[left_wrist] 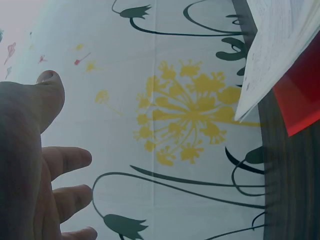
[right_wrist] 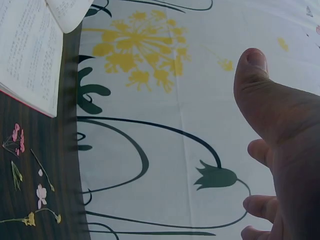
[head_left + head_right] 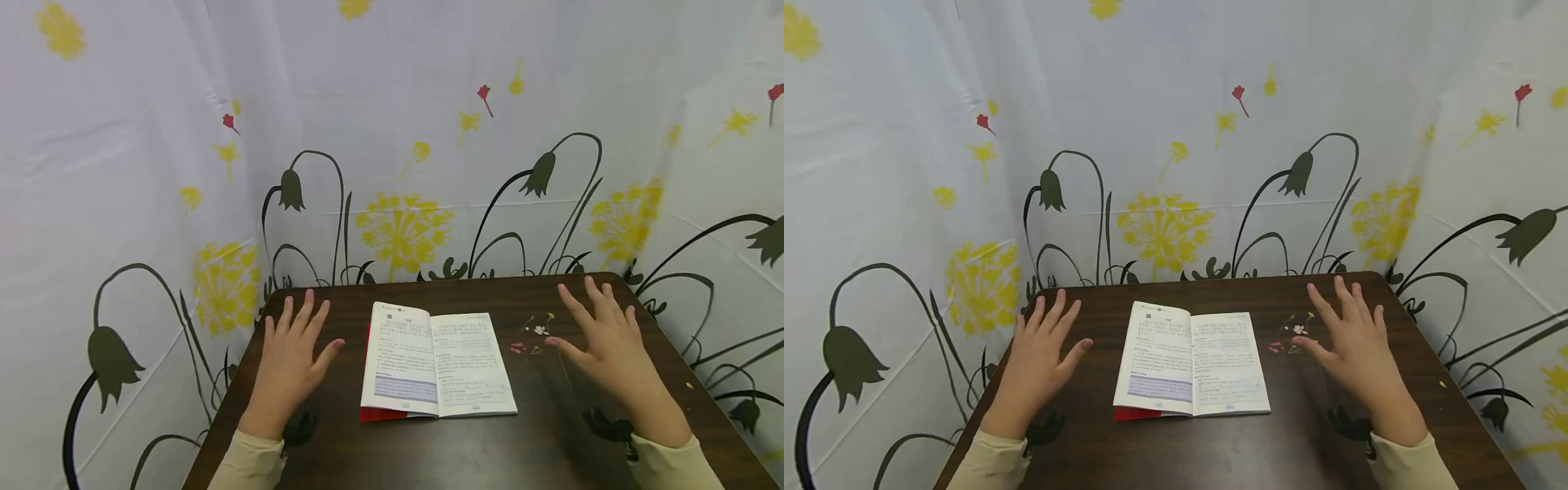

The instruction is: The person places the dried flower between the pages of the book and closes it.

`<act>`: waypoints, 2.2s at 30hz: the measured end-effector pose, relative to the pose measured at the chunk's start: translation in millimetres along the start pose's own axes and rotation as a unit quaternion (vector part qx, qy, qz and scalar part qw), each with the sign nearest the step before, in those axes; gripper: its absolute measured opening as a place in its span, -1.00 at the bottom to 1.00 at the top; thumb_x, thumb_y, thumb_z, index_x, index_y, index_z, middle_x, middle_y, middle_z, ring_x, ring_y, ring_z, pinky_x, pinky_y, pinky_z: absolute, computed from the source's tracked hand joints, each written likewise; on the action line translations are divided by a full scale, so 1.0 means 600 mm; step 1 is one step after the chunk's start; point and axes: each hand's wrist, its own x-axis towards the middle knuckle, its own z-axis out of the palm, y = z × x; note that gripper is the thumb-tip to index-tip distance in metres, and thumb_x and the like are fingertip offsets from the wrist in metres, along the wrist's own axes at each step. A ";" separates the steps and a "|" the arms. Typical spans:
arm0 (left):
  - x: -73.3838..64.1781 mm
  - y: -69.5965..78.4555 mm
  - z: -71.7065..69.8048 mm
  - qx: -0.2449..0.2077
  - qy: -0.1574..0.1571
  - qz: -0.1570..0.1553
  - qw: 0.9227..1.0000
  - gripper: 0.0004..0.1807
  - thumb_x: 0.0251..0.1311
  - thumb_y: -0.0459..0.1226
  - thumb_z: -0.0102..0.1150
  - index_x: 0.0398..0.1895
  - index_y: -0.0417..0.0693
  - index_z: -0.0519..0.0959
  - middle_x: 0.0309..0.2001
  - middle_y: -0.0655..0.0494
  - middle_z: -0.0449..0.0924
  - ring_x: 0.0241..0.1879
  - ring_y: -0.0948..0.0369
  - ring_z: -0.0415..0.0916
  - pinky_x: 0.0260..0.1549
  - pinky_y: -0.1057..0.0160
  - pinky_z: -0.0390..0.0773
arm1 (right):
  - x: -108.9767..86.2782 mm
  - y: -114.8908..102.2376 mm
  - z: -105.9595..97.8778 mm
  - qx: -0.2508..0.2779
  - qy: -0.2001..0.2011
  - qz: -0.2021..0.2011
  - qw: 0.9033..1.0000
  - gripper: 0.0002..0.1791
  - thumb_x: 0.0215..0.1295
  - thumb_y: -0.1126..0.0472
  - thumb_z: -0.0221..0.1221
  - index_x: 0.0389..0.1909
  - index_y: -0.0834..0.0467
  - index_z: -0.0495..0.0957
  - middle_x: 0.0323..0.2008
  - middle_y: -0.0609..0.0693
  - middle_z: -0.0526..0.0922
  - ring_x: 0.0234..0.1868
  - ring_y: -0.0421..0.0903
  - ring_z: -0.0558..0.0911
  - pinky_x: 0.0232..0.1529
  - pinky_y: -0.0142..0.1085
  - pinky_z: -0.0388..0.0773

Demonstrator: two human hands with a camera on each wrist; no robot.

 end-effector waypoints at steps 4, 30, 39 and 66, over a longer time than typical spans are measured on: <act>0.005 0.010 0.005 -0.006 0.001 0.004 1.000 -0.13 0.53 0.30 0.09 0.76 0.21 0.21 0.80 -0.01 0.00 0.78 -0.28 -0.16 0.59 -0.63 -0.12 | -0.007 0.001 0.001 0.004 0.013 0.002 1.000 0.12 0.36 -0.18 0.46 0.79 -0.19 0.02 0.77 0.34 -0.09 0.79 0.42 -0.19 0.58 0.64 -0.39; -0.001 0.138 0.091 -0.088 -0.046 0.062 0.993 -0.53 0.45 -0.06 0.40 0.32 -0.02 0.69 0.35 -0.07 0.71 0.43 -0.09 0.60 0.41 -0.19 0.61 | -0.015 -0.024 0.104 0.071 0.206 0.079 0.973 -0.95 0.39 0.30 0.41 -0.23 0.19 0.73 -0.35 0.08 0.69 -0.31 0.09 0.54 -0.27 -0.07 0.35; -0.031 0.150 0.162 -0.118 -0.084 0.046 0.988 -0.61 0.38 -0.13 0.46 0.20 -0.03 0.74 0.22 -0.03 0.79 0.30 -0.04 0.69 0.33 -0.13 0.67 | -0.019 -0.002 0.168 0.103 0.120 0.156 0.975 -0.93 0.51 0.20 0.32 -0.19 0.11 0.72 -0.44 -0.02 0.74 -0.55 -0.16 0.51 -0.53 -0.31 0.39; -0.055 0.136 0.277 -0.292 -0.191 0.046 0.936 -0.42 0.29 -0.20 0.55 0.37 0.03 0.62 0.63 0.02 0.41 0.73 -0.11 0.15 0.70 -0.32 0.07 | -0.057 0.068 0.173 0.041 -0.116 0.328 0.937 -0.75 0.48 0.09 0.19 -0.27 0.14 0.75 -0.26 0.16 0.82 -0.40 0.06 0.68 -0.44 0.00 0.62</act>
